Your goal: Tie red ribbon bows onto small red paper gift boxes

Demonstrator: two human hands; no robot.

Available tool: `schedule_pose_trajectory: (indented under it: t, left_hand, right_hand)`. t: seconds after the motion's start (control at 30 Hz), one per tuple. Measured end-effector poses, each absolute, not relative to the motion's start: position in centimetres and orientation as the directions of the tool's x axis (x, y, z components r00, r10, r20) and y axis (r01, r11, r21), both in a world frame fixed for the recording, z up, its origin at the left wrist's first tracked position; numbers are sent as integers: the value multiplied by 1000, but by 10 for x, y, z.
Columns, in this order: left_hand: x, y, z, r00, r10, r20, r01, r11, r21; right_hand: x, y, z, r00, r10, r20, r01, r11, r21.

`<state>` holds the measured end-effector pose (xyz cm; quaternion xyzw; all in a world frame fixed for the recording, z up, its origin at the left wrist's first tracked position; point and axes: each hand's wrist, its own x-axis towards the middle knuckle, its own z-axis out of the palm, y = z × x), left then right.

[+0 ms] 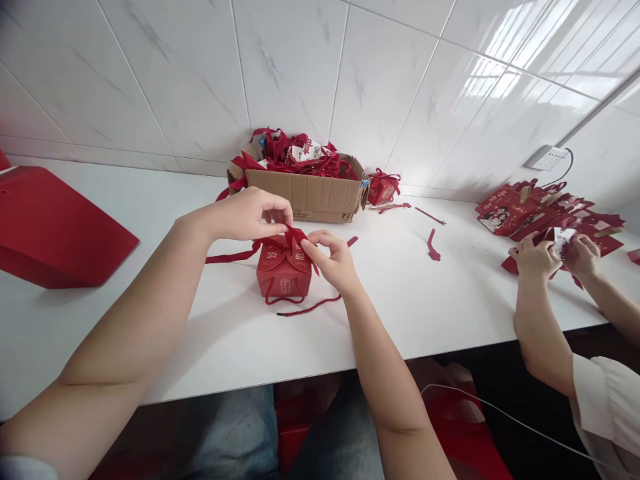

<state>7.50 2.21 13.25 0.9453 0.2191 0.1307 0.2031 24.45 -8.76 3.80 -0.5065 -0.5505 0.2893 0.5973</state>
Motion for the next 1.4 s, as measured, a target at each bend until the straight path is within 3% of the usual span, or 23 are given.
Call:
schedule_pose_trajectory:
  t: [0.1,0.33,0.53,0.73,0.93,1.17,1.4]
  left_hand:
    - [76,24,131,865,475,162,369,-821,436]
    - [79,25,128,850,499,172,377,-802,463]
    - [82,22,127,860,467,206,287,-777,560]
    - [81,23,128,874,468,132,318,-756,572]
    - [80,21,132,877,476,-57,415,-694,588]
    - [84,19,131,873,486,-39,428,-726,539]
    - [87,19,127,885,461,72,319,-710,628]
  right_hand:
    - [249,-90,41,174,935,309,206,272,-940]
    - [252,-95,46,128,977,171,-102,185,-978]
    - [238,-87,38,231,947,221,87,206,-975]
    - [229,-84,33,347,870,349,373,214,-903]
    - [228,-83,31,329,870,367,378,234,-896]
    - [229,-81,30,304,875,378,404,241,-882]
    - [229,-81,29,275,873,402,378,286,-880]
